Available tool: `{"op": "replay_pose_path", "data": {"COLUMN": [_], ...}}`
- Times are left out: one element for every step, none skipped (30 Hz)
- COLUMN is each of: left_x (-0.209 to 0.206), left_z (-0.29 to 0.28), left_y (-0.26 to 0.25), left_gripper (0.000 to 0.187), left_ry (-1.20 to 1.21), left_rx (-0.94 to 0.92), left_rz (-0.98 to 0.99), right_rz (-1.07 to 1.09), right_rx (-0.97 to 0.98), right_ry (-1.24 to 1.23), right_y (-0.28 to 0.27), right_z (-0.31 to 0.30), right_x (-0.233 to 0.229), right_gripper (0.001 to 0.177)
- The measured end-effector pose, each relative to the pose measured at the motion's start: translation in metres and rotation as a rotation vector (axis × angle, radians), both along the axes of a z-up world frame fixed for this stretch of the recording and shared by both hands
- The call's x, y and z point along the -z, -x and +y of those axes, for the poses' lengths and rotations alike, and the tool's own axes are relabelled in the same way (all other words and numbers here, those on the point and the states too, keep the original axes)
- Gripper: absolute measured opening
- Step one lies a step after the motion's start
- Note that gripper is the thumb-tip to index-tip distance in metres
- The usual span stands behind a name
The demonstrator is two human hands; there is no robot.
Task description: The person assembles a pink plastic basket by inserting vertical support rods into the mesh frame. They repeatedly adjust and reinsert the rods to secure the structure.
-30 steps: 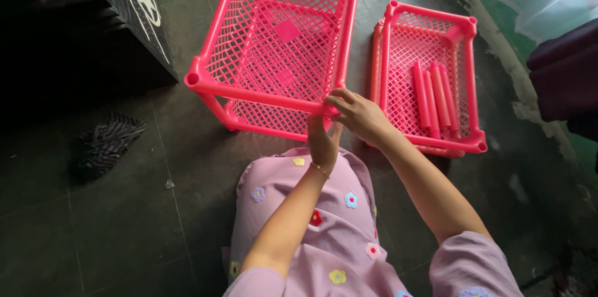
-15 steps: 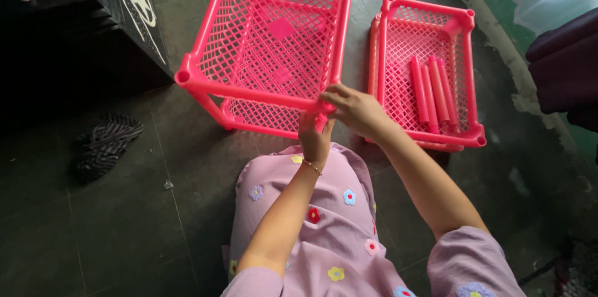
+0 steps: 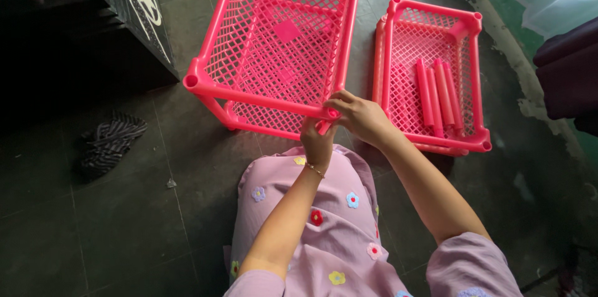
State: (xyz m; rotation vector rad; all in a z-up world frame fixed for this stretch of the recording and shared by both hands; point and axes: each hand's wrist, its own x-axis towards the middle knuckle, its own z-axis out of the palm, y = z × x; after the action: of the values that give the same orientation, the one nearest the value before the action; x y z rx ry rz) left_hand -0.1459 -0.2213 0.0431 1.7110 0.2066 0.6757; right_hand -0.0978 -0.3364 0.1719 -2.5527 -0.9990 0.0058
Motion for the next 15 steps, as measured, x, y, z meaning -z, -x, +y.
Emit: {"op": "replay_pose_path", "data": {"left_x": [-0.001,-0.002,-0.001,-0.001,0.001,0.002,0.002,0.002,0.003,0.004,0.005,0.007,0.011,0.014,0.017], "left_z": [0.0,0.001,0.001,0.002,0.004,0.006,0.01,0.018,0.028,0.043,0.062,0.086,0.117,0.154,0.193], "left_y": [0.0,0.0,0.002,0.002,0.003,0.005,0.003,0.003,0.004,0.004,0.001,-0.003,-0.007,-0.015,-0.022], "left_gripper": [0.039,0.039,0.039,0.037,0.036,0.036,0.032,0.029,0.025,0.014,0.005,0.009,0.014,0.019,0.025], "left_ry": [0.027,0.053,0.079,0.056,0.033,0.009,-0.045,-0.098,-0.152,-0.196,-0.238,-0.182,-0.128,-0.075,-0.026], "left_rx": [0.013,0.025,0.038,0.037,0.039,0.041,0.048,0.055,0.065,-0.013,-0.094,-0.132,-0.178,-0.224,-0.282], "left_rz": [-0.02,-0.04,-0.058,-0.062,-0.063,-0.064,-0.028,0.007,0.045,-0.006,-0.06,-0.116,-0.164,-0.213,-0.26], "right_rz": [-0.004,-0.007,-0.039,-0.07,-0.097,-0.103,-0.12,-0.137,-0.149,-0.16,-0.173,-0.141,-0.101,-0.06,0.107], "right_rx": [0.008,0.017,0.018,0.02,0.024,0.017,0.014,0.011,0.013,0.014,0.012,0.02,0.019,0.018,0.183], "right_ry": [-0.003,-0.007,-0.016,-0.026,-0.036,-0.027,-0.016,-0.005,-0.017,-0.028,-0.039,-0.187,-0.336,-0.486,-0.673], "right_y": [0.001,0.002,0.003,0.005,0.008,0.011,0.01,0.008,0.01,0.012,0.013,0.015,0.02,0.025,0.026], "right_z": [0.001,0.002,0.003,0.004,0.005,0.005,0.005,0.005,0.004,0.003,0.001,-0.002,-0.004,-0.006,-0.003], "right_x": [-0.001,-0.001,0.0,0.002,0.004,0.006,0.006,0.006,0.009,0.012,0.016,0.022,0.032,0.044,0.058], "right_gripper": [0.033,0.034,0.034,0.034,0.035,0.037,0.039,0.041,0.043,0.044,0.046,0.052,0.057,0.062,0.063]}}
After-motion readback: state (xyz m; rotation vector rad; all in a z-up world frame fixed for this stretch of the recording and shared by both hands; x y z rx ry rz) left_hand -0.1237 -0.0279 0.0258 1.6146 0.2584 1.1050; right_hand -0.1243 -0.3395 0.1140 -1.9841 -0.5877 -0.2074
